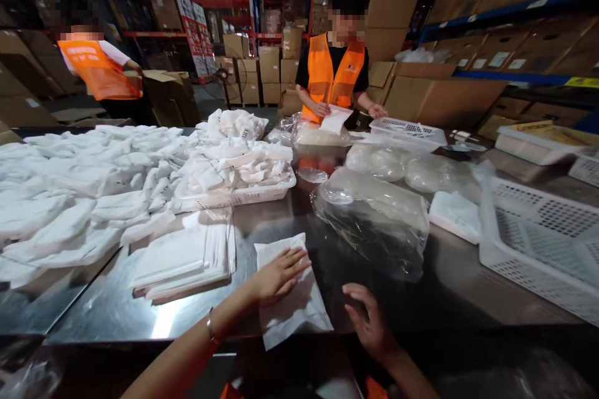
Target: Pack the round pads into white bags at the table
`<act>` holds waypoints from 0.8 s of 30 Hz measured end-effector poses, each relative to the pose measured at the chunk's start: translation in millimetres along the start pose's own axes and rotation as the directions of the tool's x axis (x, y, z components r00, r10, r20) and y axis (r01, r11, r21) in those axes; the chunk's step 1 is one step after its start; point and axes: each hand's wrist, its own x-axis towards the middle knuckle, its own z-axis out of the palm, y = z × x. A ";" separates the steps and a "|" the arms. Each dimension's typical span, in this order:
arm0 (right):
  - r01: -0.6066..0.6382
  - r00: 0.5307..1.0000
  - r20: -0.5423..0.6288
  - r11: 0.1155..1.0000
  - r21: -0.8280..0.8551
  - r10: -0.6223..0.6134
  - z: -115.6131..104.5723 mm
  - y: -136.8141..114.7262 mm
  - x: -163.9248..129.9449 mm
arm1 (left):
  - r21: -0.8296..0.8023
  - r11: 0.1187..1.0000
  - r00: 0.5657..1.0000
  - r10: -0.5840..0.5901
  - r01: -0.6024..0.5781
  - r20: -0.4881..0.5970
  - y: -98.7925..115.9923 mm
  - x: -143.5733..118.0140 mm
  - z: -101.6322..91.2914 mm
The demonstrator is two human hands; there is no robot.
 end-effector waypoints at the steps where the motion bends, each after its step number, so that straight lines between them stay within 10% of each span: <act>1: 0.093 0.990 0.112 0.993 -0.067 -0.085 -2.7 6.5 11.5 | -0.049 0.999 1.000 -0.014 0.013 -0.012 0.9 -8.9 -4.0; 5: 0.519 0.790 0.460 0.841 -0.151 -0.405 8.0 19.8 60.8 | -0.150 0.987 0.998 -0.056 0.057 0.010 -2.1 -42.5 -10.1; 10: 0.691 0.676 0.406 0.720 -0.062 -0.614 57.9 6.0 76.0 | -0.038 0.996 0.996 -0.076 0.078 0.036 -14.0 -63.3 -5.0; 20: 0.563 0.615 0.651 0.826 0.032 -0.445 44.6 -14.3 62.3 | 0.501 0.855 0.990 0.123 -0.137 0.062 -27.9 -69.2 -16.5; 24: 0.489 0.815 0.419 0.864 -0.125 -0.401 53.1 -53.5 39.6 | 0.529 0.816 0.967 0.254 -0.234 0.037 -28.5 -53.7 -12.4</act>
